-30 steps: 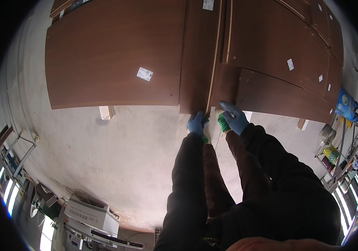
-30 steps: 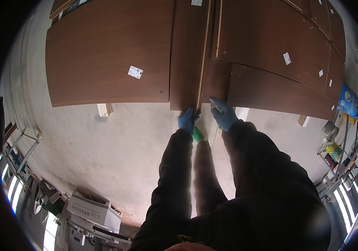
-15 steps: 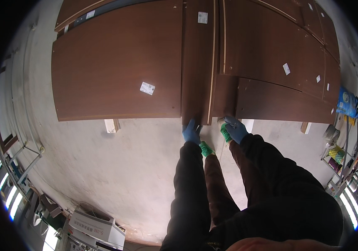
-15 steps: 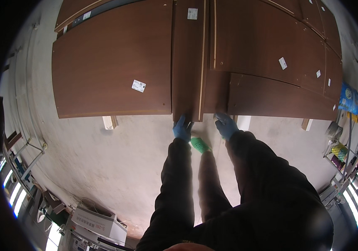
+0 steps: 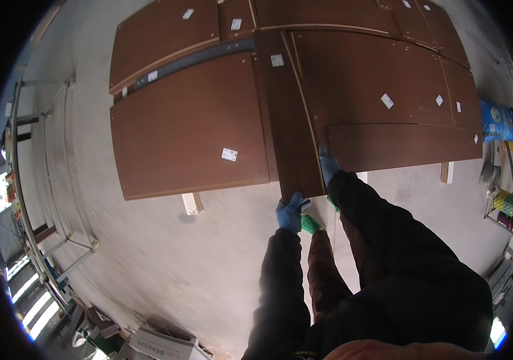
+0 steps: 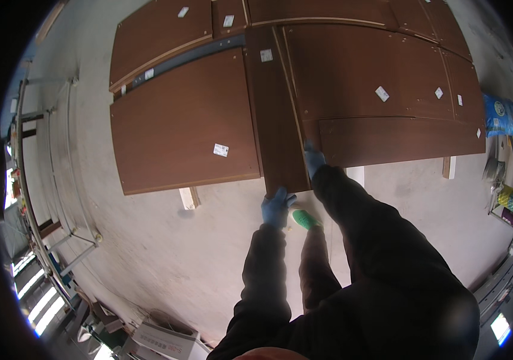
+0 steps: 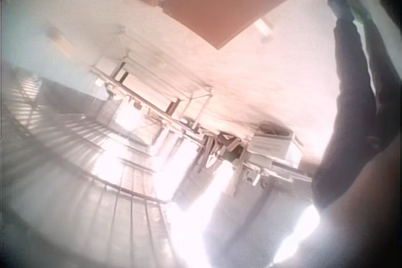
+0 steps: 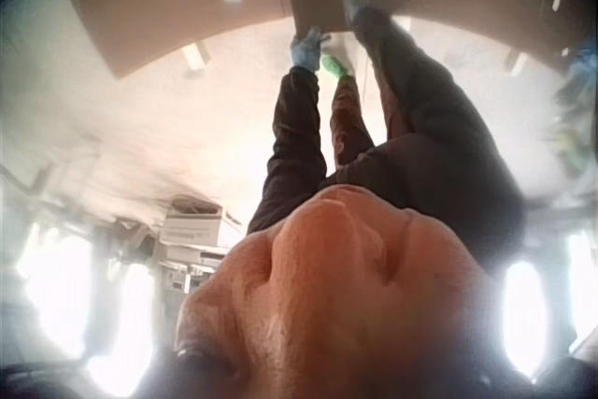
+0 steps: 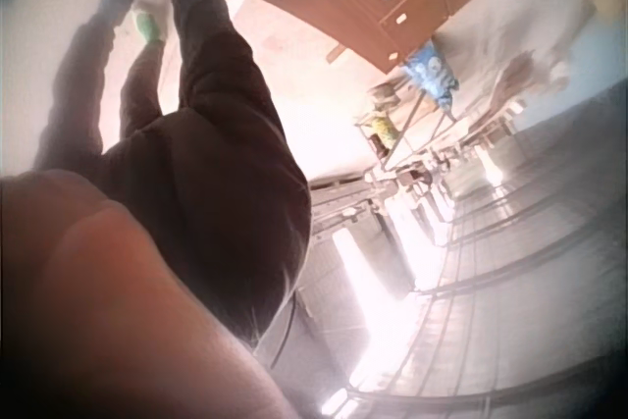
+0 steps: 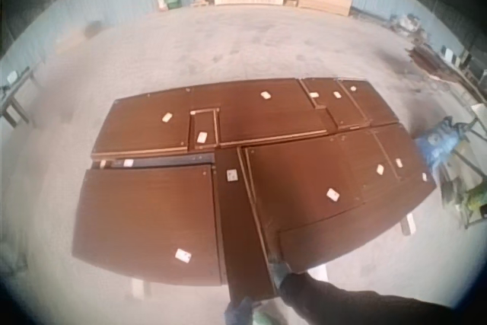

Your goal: The person wipes a large brown wooden panel with a cloth, then moves it to a stack. They repeat the wiping on a smaller panel, apply a brown filler from a tube to a groove, and stack the finished pieces.

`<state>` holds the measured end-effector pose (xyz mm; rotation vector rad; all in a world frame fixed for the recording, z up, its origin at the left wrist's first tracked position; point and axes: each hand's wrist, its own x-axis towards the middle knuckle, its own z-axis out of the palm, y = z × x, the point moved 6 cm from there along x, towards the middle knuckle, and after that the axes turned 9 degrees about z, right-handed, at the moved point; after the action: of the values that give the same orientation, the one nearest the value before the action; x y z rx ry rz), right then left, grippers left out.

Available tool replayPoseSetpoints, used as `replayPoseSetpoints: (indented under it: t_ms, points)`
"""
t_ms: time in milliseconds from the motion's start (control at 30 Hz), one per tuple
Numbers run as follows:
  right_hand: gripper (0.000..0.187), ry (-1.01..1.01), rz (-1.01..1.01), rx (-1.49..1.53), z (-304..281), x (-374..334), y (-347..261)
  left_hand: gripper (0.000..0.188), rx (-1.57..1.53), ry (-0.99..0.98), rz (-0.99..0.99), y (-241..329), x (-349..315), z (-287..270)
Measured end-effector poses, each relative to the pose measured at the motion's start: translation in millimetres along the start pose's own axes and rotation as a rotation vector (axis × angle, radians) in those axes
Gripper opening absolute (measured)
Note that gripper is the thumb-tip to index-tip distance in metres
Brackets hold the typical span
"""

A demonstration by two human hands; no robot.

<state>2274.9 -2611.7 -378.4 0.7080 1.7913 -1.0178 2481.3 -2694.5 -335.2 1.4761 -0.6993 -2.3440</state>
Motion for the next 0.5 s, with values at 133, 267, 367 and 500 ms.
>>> replayPoseSetpoints:
  t_ms: [133,267,367,500]
  points:
    - [0.05,0.045,-0.332,0.049,-27.1,-47.0,-10.4,0.031,0.177,-0.065,0.241,33.9,-73.4,41.6]
    - [0.045,-0.016,-0.316,0.225,-88.5,-111.7,50.8,0.031,0.399,-0.06,0.016,20.1,-182.1,50.4]
    - [0.044,-0.054,-0.461,0.072,-160.7,-171.4,87.1,0.037,0.631,-0.355,-0.034,2.2,-263.9,58.3]
    - [0.046,0.226,-0.729,-0.037,-266.4,-256.4,108.7,0.037,0.771,-0.726,-0.091,-31.0,-301.7,56.7]
